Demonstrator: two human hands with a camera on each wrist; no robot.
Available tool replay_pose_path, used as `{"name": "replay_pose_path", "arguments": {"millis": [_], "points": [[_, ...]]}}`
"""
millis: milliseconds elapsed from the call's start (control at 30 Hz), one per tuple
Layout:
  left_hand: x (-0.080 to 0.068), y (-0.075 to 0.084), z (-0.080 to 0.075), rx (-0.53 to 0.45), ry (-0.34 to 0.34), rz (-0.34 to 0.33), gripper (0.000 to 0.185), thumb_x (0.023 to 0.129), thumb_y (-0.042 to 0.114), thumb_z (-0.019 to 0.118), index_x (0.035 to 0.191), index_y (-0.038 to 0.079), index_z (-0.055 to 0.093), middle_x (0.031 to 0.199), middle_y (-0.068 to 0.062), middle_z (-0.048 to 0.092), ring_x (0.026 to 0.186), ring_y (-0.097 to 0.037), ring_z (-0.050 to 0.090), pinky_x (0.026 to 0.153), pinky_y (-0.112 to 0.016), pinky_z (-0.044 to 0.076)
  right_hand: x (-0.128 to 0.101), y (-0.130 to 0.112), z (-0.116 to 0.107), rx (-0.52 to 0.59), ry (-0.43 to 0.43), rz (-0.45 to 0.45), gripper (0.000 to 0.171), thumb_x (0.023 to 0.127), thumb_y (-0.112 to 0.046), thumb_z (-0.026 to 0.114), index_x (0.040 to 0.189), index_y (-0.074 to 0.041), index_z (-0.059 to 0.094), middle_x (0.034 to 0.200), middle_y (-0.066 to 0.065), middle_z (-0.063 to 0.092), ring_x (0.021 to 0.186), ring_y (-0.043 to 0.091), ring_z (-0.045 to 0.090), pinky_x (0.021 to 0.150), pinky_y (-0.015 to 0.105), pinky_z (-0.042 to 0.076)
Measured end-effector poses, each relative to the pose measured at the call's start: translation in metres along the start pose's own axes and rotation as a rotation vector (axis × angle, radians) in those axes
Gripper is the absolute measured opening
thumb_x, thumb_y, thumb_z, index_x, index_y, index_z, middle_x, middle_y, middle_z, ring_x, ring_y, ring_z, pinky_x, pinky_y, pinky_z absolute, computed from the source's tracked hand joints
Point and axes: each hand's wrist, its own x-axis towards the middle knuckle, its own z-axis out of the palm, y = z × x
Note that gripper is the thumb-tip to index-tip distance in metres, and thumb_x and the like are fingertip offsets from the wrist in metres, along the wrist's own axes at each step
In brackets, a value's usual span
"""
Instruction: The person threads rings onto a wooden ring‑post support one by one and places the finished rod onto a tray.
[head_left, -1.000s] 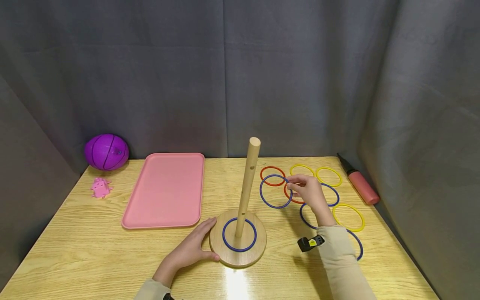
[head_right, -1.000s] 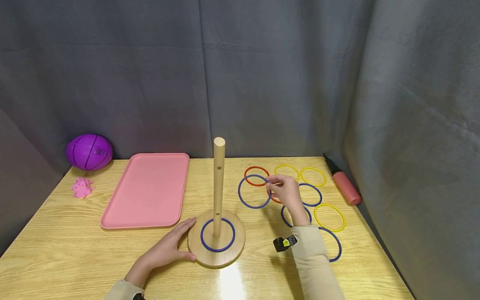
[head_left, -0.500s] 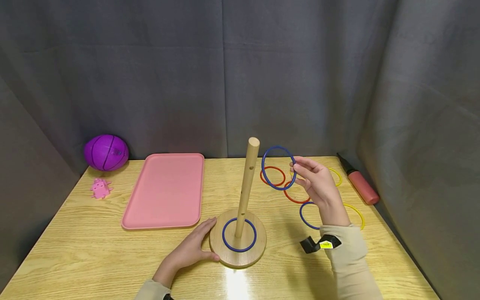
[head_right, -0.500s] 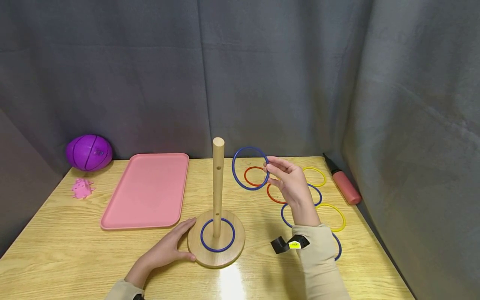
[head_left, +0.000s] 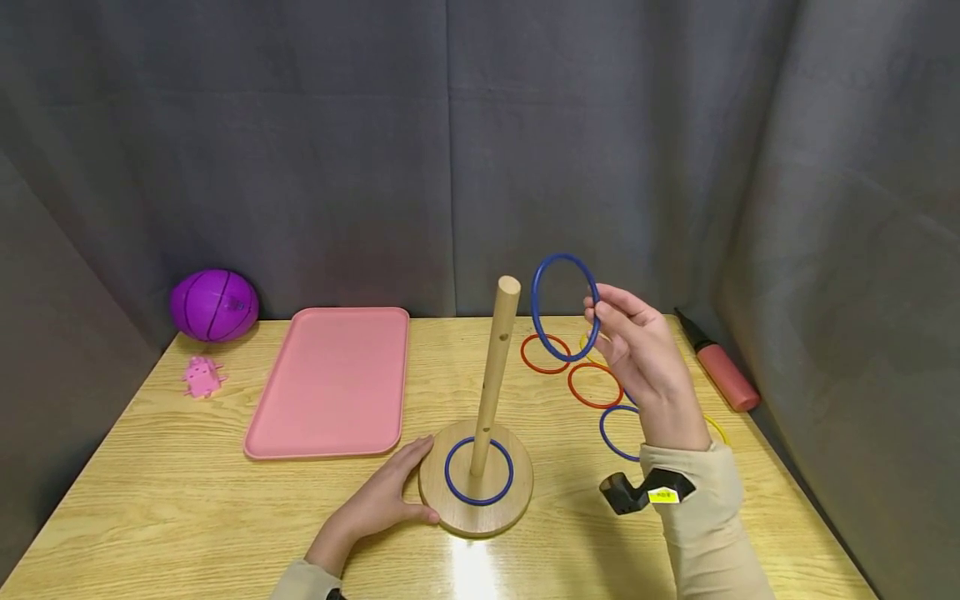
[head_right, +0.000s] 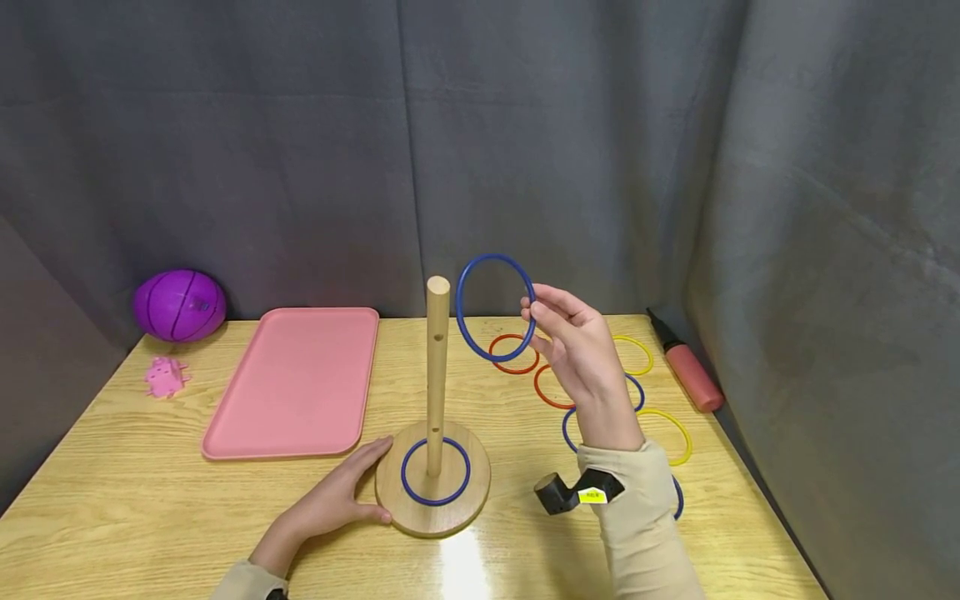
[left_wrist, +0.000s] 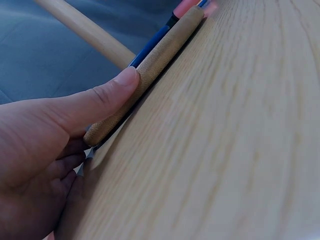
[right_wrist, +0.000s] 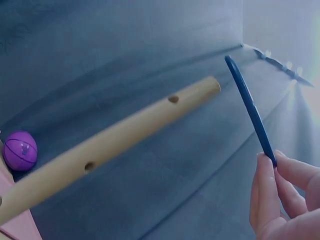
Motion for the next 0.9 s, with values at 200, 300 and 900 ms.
{"name": "replay_pose_path", "arguments": {"millis": [200,300,900], "points": [[0.0,-0.001,-0.001,0.007,0.0,0.01,0.108,0.067,0.042,0.085,0.151,0.002,0.03,0.156,-0.023,0.028,0.145,-0.044,0.025,0.117,-0.06,0.023,0.003,0.002,0.017,-0.035,0.034,-0.006,0.031,0.096,0.008,0.049,0.095,-0.009,0.075,0.087,0.003,0.074,0.078,0.008,0.07,0.069,0.02,0.059],[0.0,-0.001,-0.001,0.005,-0.001,0.011,0.109,0.067,0.042,0.085,0.151,0.001,0.03,0.156,-0.023,0.028,0.145,-0.044,0.025,0.117,-0.06,0.023,0.004,0.004,0.023,-0.044,0.044,0.001,0.031,0.095,0.008,0.05,0.095,-0.009,0.075,0.087,0.003,0.074,0.078,0.008,0.07,0.068,0.02,0.059],[0.001,-0.003,0.0,0.004,0.0,0.01,0.108,0.067,0.043,0.085,0.151,0.002,0.03,0.157,-0.021,0.029,0.146,-0.042,0.024,0.117,-0.059,0.024,0.002,0.029,0.026,-0.278,0.112,0.033,0.033,0.093,0.006,0.055,0.09,-0.02,0.076,0.084,-0.005,0.074,0.079,0.006,0.069,0.064,0.019,0.059]]}}
